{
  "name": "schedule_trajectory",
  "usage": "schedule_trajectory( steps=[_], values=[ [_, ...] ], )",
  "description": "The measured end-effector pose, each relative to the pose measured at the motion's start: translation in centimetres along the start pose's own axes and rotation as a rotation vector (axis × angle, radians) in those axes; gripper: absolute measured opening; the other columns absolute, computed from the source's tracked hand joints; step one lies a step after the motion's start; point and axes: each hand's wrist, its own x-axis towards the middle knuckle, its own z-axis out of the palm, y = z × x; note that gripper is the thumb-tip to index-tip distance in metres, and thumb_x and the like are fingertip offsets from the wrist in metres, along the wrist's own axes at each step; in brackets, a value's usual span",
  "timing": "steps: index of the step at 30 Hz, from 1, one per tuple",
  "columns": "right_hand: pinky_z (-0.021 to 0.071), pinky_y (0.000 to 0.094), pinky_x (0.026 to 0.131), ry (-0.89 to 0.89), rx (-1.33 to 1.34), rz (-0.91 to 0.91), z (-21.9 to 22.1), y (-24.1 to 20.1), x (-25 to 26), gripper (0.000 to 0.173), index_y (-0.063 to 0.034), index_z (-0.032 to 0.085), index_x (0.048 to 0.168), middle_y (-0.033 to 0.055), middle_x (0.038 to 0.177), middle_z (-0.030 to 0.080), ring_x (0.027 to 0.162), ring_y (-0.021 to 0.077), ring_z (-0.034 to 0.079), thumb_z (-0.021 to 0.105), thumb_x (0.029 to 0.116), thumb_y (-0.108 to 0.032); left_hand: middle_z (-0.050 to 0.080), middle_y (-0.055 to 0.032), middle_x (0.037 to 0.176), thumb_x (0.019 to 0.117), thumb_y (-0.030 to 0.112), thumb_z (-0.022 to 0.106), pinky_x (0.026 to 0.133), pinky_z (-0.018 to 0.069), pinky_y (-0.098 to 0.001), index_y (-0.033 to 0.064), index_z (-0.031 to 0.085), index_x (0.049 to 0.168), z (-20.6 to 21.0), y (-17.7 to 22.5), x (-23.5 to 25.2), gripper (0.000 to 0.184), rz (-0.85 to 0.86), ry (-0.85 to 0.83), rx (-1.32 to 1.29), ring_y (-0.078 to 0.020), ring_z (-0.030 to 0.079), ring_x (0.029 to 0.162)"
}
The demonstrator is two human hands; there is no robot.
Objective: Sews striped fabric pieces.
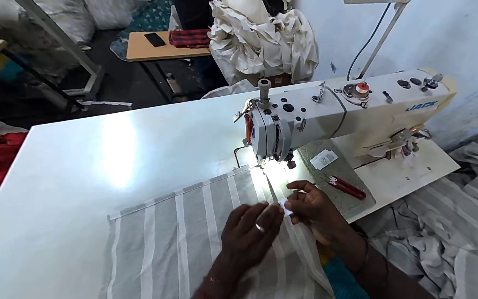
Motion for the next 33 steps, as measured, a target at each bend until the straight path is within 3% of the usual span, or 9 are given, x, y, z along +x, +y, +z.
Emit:
schedule_trajectory(
  steps=[2,5,7,11,17,23,28,31,33],
  values=[
    [0.0582,0.0253,0.062,0.04,-0.262,-0.126,0.2,1.0,2.3,0.037,-0.0062,0.054,0.133,0.0036,0.09,0.068,0.067,0.0098,0.066,0.067,0.0984,-0.009,0.076,-0.0028,0.104,0.0969,0.015,0.063,0.085,0.0512,-0.0365,0.0133,0.077,0.1,1.7,-3.3,1.1,0.014,0.051,-0.028,0.035,-0.0212,0.069,0.097],
    [0.0589,0.041,0.071,0.111,-1.119,-0.382,0.4,4.0,4.0,0.048,-0.0024,0.063,0.133,0.0129,0.109,0.068,0.084,0.0236,0.068,0.071,0.0962,-0.032,0.076,-0.0095,0.099,0.0919,0.013,0.062,0.082,0.0561,-0.0444,0.0076,0.079,0.092,4.1,-6.9,0.7,0.018,-0.042,-0.201,-0.007,-0.0291,0.072,0.096],
    [0.0607,0.0437,0.069,0.18,-1.409,-0.539,0.8,5.7,3.6,0.032,-0.0018,0.07,0.122,0.017,0.102,0.067,0.087,0.0305,0.07,0.068,0.0945,-0.018,0.076,-0.0089,0.098,0.0935,0.017,0.06,0.08,0.0572,-0.0447,0.0089,0.079,0.089,4.6,-7.1,-0.6,0.021,-0.09,-0.281,-0.07,-0.0282,0.072,0.096],
    [0.0586,0.038,0.06,0.231,-1.314,-0.635,0.1,4.6,3.4,0.031,0.0019,0.073,0.116,0.0137,0.088,0.067,0.069,0.0239,0.067,0.068,0.0862,-0.003,0.076,-0.0064,0.099,0.0946,0.016,0.059,0.083,0.0565,-0.0411,0.0115,0.08,0.092,5.1,-6.1,-1.0,0.021,-0.048,-0.301,-0.118,-0.025,0.072,0.098],
    [0.0557,0.0331,0.058,0.171,-1.342,-0.568,0.5,4.4,3.6,0.027,-0.0047,0.078,0.114,0.0112,0.083,0.063,0.067,0.0208,0.064,0.066,0.0891,-0.007,0.077,-0.0078,0.099,0.0931,0.013,0.061,0.08,0.0578,-0.0427,0.0094,0.08,0.09,5.9,-7.0,-0.2,0.019,-0.142,-0.333,-0.065,-0.0267,0.073,0.097],
    [0.0581,0.0337,0.061,0.157,-1.513,-0.504,1.2,6.2,2.9,0.031,-0.0064,0.074,0.123,0.0126,0.09,0.064,0.078,0.0236,0.068,0.064,0.0941,-0.01,0.076,-0.0048,0.108,0.0966,0.031,0.06,0.086,0.0581,-0.0443,0.0122,0.08,0.098,5.2,-6.9,-0.1,0.028,-0.217,-0.469,-0.093,-0.0238,0.072,0.106],
    [0.0585,0.0388,0.066,0.103,-1.495,-0.457,1.5,5.0,4.5,0.031,-0.0051,0.072,0.124,0.0151,0.098,0.065,0.083,0.0271,0.069,0.063,0.0954,-0.009,0.076,-0.007,0.109,0.0955,0.025,0.06,0.084,0.0574,-0.0464,0.0105,0.08,0.096,6.5,-8.8,0.5,0.025,-0.173,-0.438,-0.092,-0.0273,0.072,0.104],
    [0.0587,0.0433,0.07,0.095,-1.478,-0.471,1.9,4.2,6.5,0.026,-0.0046,0.073,0.119,0.0171,0.101,0.066,0.086,0.0303,0.069,0.063,0.0956,-0.01,0.074,-0.0113,0.098,0.0938,0.02,0.062,0.08,0.0564,-0.05,0.0057,0.078,0.089,7.2,-10.1,1.9,0.021,-0.15,-0.43,-0.062,-0.0316,0.071,0.095],
    [0.0583,0.0457,0.075,0.077,-1.417,-0.492,1.6,3.9,6.7,0.025,-0.0051,0.074,0.118,0.0169,0.101,0.067,0.091,0.0314,0.069,0.064,0.0968,-0.013,0.073,-0.0162,0.1,0.0934,0.016,0.065,0.086,0.055,-0.0544,0.0013,0.075,0.088,6.9,-10.0,2.5,0.018,-0.155,-0.471,-0.039,-0.0362,0.07,0.1]
  ],
)
